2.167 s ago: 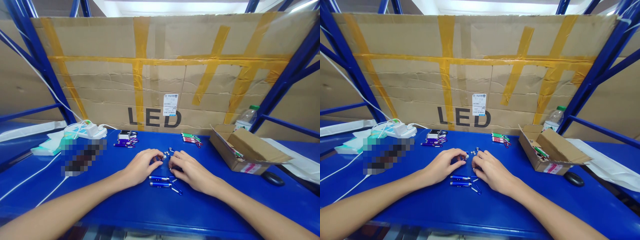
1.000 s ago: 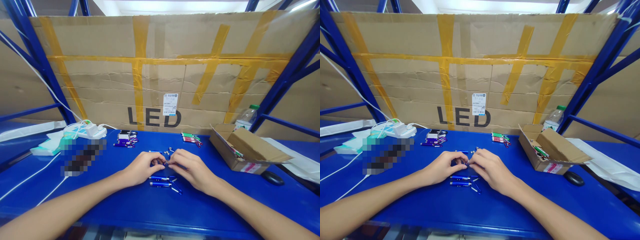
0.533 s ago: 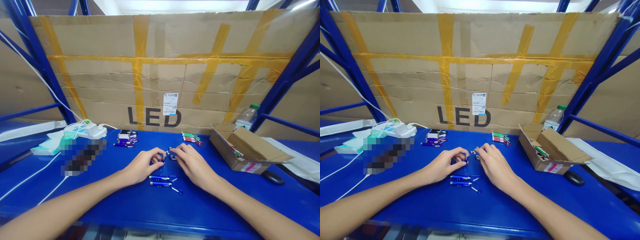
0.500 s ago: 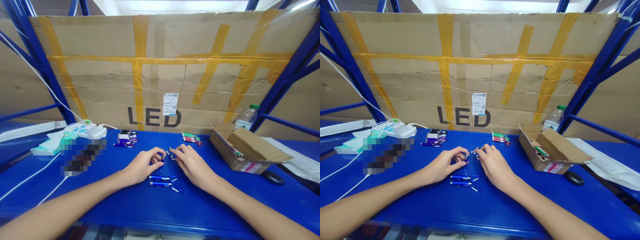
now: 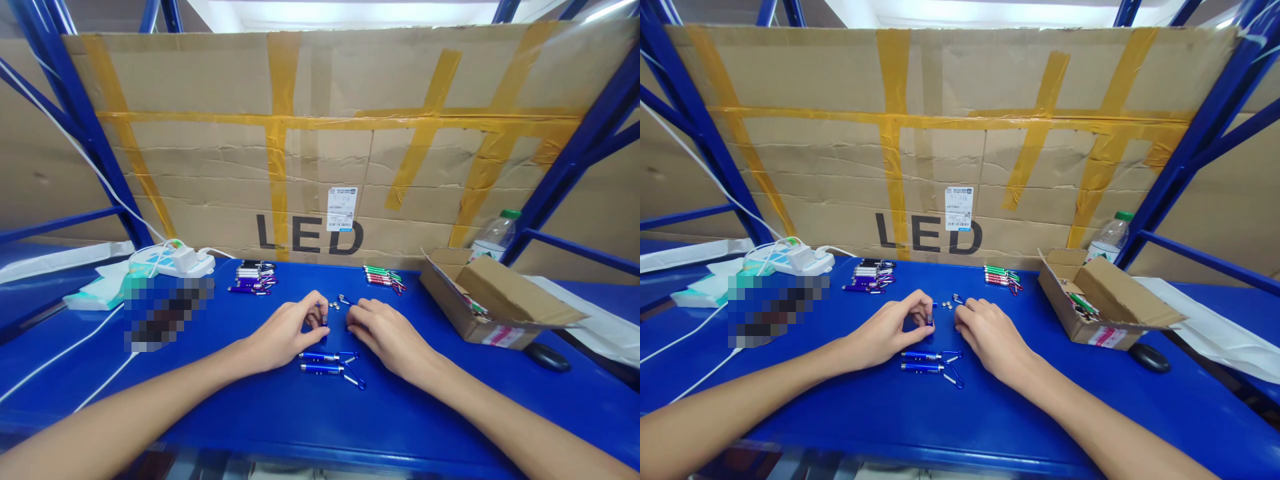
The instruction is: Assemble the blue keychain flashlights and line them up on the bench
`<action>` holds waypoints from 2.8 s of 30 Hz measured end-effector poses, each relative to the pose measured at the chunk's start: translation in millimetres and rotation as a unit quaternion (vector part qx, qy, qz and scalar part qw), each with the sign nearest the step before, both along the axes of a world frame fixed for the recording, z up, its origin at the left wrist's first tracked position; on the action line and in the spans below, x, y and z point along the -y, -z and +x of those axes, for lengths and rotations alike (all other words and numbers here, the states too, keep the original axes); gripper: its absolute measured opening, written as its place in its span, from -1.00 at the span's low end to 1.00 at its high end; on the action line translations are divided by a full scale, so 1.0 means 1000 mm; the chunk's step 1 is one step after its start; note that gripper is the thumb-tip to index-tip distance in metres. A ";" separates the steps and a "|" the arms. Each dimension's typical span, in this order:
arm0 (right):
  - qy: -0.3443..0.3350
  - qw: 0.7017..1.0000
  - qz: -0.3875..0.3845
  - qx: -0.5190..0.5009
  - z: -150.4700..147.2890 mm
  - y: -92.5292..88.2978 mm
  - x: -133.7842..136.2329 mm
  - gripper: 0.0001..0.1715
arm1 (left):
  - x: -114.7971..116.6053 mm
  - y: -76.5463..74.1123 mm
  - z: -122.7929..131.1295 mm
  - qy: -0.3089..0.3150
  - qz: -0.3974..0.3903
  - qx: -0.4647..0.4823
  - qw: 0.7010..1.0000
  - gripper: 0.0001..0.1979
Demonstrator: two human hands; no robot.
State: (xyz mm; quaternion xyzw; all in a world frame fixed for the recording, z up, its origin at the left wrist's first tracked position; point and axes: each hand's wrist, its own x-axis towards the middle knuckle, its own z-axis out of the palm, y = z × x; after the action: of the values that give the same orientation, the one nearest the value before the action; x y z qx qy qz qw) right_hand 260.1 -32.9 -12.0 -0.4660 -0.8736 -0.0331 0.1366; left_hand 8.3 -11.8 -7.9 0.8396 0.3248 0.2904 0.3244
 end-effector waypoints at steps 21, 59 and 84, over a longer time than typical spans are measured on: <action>-0.132 0.966 -0.021 -0.222 -0.005 -0.003 0.009 -0.92 | -0.001 0.002 0.000 0.034 0.076 -0.047 0.995 -0.85; -0.106 0.918 -0.170 -0.344 -0.010 -0.006 0.011 -0.67 | 0.007 -0.002 -0.005 0.028 0.159 -0.025 0.987 -0.80; -0.092 0.846 -0.269 -0.450 -0.016 0.002 0.002 -0.54 | 0.004 0.000 -0.005 0.011 0.194 0.005 0.981 -0.79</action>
State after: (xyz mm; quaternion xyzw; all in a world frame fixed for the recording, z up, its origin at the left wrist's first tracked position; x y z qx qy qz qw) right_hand 243.6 -34.5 -14.2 -0.3656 -0.7298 0.4294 0.3865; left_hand 3.3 -15.8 -8.0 0.8886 0.2518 0.3484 0.1602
